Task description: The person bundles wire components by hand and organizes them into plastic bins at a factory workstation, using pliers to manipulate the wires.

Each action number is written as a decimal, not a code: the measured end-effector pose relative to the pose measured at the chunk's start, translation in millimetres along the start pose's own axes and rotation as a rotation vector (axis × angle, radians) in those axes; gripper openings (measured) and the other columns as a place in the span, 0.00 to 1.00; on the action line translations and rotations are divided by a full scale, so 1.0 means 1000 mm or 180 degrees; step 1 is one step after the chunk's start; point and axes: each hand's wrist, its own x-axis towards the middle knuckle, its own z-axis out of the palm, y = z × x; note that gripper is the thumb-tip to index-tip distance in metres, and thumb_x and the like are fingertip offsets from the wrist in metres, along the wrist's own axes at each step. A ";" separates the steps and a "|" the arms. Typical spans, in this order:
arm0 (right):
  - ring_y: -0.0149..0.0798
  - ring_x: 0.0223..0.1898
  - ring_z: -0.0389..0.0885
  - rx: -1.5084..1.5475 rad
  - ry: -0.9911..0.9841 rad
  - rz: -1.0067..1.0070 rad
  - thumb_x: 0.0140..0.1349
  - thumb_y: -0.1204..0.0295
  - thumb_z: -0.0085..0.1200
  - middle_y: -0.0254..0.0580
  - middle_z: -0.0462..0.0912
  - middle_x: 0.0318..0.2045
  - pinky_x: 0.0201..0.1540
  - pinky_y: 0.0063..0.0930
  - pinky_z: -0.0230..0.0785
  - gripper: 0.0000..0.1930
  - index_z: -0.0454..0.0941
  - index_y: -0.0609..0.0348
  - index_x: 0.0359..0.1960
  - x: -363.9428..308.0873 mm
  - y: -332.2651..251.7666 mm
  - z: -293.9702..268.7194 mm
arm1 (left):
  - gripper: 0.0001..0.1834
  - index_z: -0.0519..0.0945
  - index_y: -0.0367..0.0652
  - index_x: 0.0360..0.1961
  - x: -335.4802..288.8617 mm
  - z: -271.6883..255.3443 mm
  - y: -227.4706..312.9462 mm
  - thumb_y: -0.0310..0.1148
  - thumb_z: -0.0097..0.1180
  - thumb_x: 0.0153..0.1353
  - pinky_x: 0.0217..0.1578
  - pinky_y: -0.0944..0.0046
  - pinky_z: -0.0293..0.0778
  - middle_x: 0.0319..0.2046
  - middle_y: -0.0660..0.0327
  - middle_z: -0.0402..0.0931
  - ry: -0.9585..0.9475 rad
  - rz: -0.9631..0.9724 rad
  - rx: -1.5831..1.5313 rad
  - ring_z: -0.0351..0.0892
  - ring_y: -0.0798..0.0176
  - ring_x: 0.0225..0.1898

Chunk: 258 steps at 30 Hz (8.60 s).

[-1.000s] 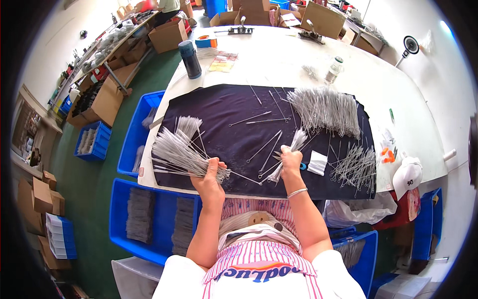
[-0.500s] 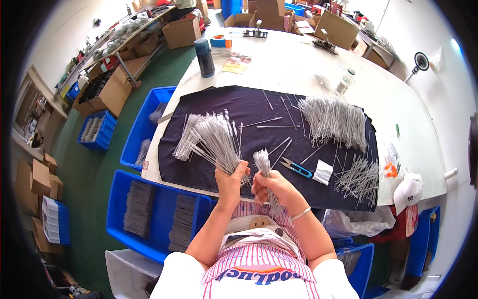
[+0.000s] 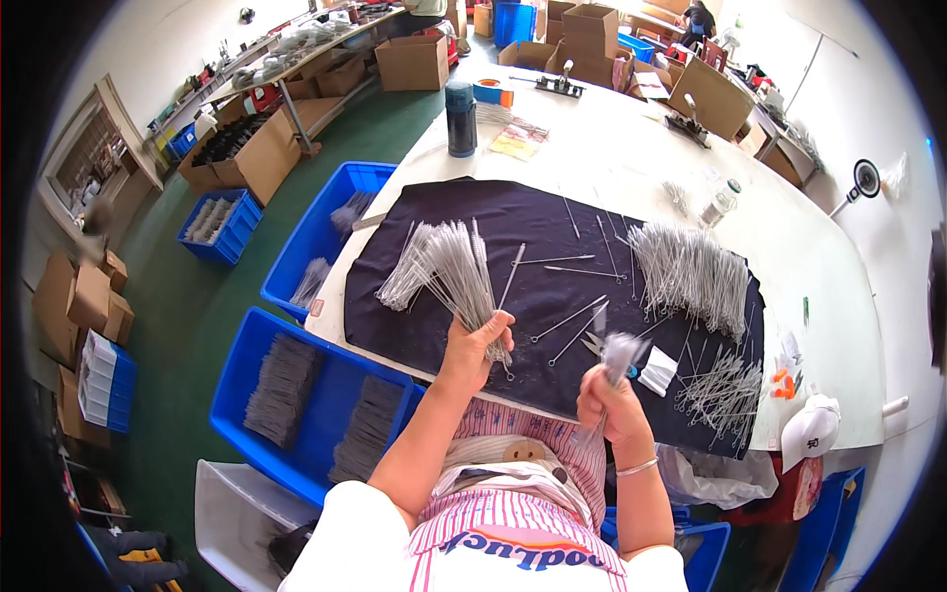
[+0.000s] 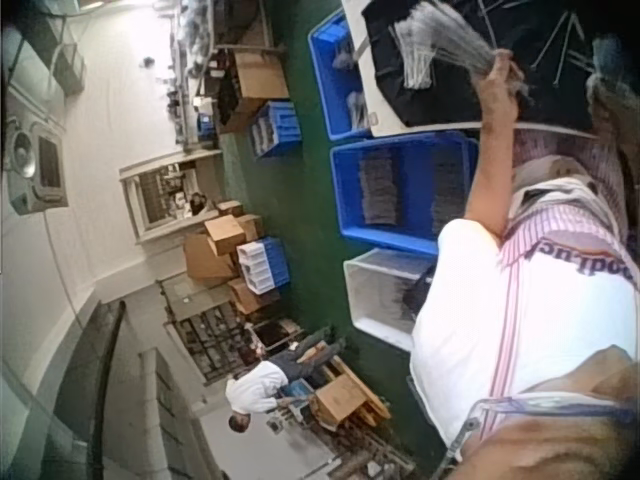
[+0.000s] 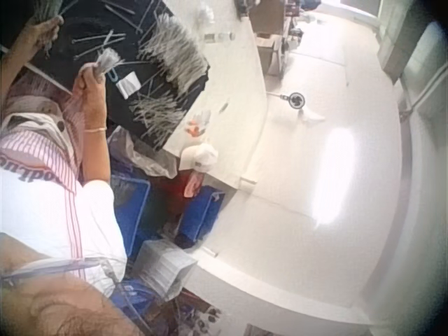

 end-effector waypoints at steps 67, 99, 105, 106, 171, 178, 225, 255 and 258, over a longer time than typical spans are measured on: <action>0.28 0.09 0.70 0.0268 0.0744 -0.0827 0.54 0.74 0.58 0.39 0.76 0.16 0.08 0.21 0.62 0.06 0.75 0.63 0.28 0.055 -0.010 0.070 | 0.14 0.70 0.43 0.37 -0.043 0.043 -0.019 0.25 0.62 0.52 0.12 0.75 0.67 0.24 0.65 0.74 0.0091 0.0179 0.0591 0.74 0.73 0.19; 0.26 0.11 0.70 0.0176 0.0879 -0.0816 0.55 0.72 0.58 0.35 0.74 0.18 0.09 0.20 0.62 0.08 0.75 0.63 0.31 0.065 0.002 0.065 | 0.11 0.67 0.44 0.36 -0.050 0.042 -0.027 0.26 0.57 0.57 0.13 0.74 0.67 0.27 0.67 0.70 0.0722 0.0586 0.1094 0.71 0.75 0.22; 0.26 0.12 0.71 0.0224 0.0902 -0.0754 0.54 0.73 0.59 0.33 0.74 0.18 0.10 0.20 0.63 0.08 0.75 0.61 0.34 0.064 -0.002 0.070 | 0.12 0.67 0.44 0.37 -0.050 0.040 -0.028 0.27 0.58 0.56 0.18 0.75 0.69 0.27 0.68 0.70 0.0711 0.0597 0.1023 0.70 0.77 0.24; 0.26 0.12 0.71 0.0223 0.0976 -0.0808 0.55 0.73 0.59 0.33 0.73 0.18 0.10 0.21 0.63 0.08 0.74 0.61 0.33 0.064 -0.002 0.072 | 0.12 0.67 0.43 0.38 -0.048 0.038 -0.030 0.27 0.58 0.57 0.20 0.75 0.69 0.27 0.68 0.71 0.0720 0.0609 0.1024 0.70 0.77 0.25; 0.20 0.12 0.65 0.0020 0.1327 -0.0833 0.54 0.72 0.57 0.29 0.73 0.20 0.11 0.14 0.52 0.05 0.75 0.58 0.30 0.072 0.011 0.064 | 0.12 0.63 0.41 0.44 -0.055 0.042 -0.043 0.25 0.50 0.62 0.35 0.73 0.69 0.33 0.65 0.67 0.0993 0.0746 0.1048 0.68 0.73 0.31; 0.20 0.10 0.63 0.0066 0.1481 -0.0859 0.54 0.74 0.55 0.39 0.80 0.25 0.09 0.16 0.51 0.05 0.74 0.58 0.32 0.074 0.009 0.064 | 0.13 0.62 0.42 0.45 -0.050 0.039 -0.046 0.24 0.49 0.61 0.38 0.63 0.76 0.34 0.65 0.66 0.1084 0.0818 0.0423 0.70 0.70 0.33; 0.28 0.18 0.77 0.0053 0.0996 -0.1286 0.58 0.71 0.56 0.35 0.78 0.23 0.14 0.16 0.63 0.07 0.75 0.61 0.31 0.084 0.009 0.070 | 0.14 0.69 0.39 0.50 -0.041 0.017 -0.043 0.26 0.49 0.62 0.43 0.74 0.68 0.41 0.64 0.74 -0.0346 0.0355 0.0668 0.71 0.75 0.41; 0.22 0.26 0.71 0.0536 0.1311 -0.1559 0.59 0.74 0.55 0.33 0.75 0.27 0.26 0.15 0.63 0.07 0.73 0.64 0.35 0.076 0.020 0.076 | 0.13 0.71 0.38 0.38 -0.056 0.022 -0.043 0.22 0.60 0.53 0.36 0.75 0.70 0.32 0.62 0.75 0.0087 0.0385 0.0567 0.73 0.74 0.32; 0.20 0.23 0.69 0.0445 0.1191 -0.1713 0.59 0.73 0.55 0.32 0.75 0.27 0.23 0.12 0.61 0.09 0.72 0.64 0.38 0.078 0.019 0.082 | 0.12 0.70 0.41 0.35 -0.056 0.024 -0.041 0.22 0.61 0.52 0.36 0.73 0.71 0.32 0.62 0.76 0.0119 0.0452 0.0531 0.74 0.74 0.32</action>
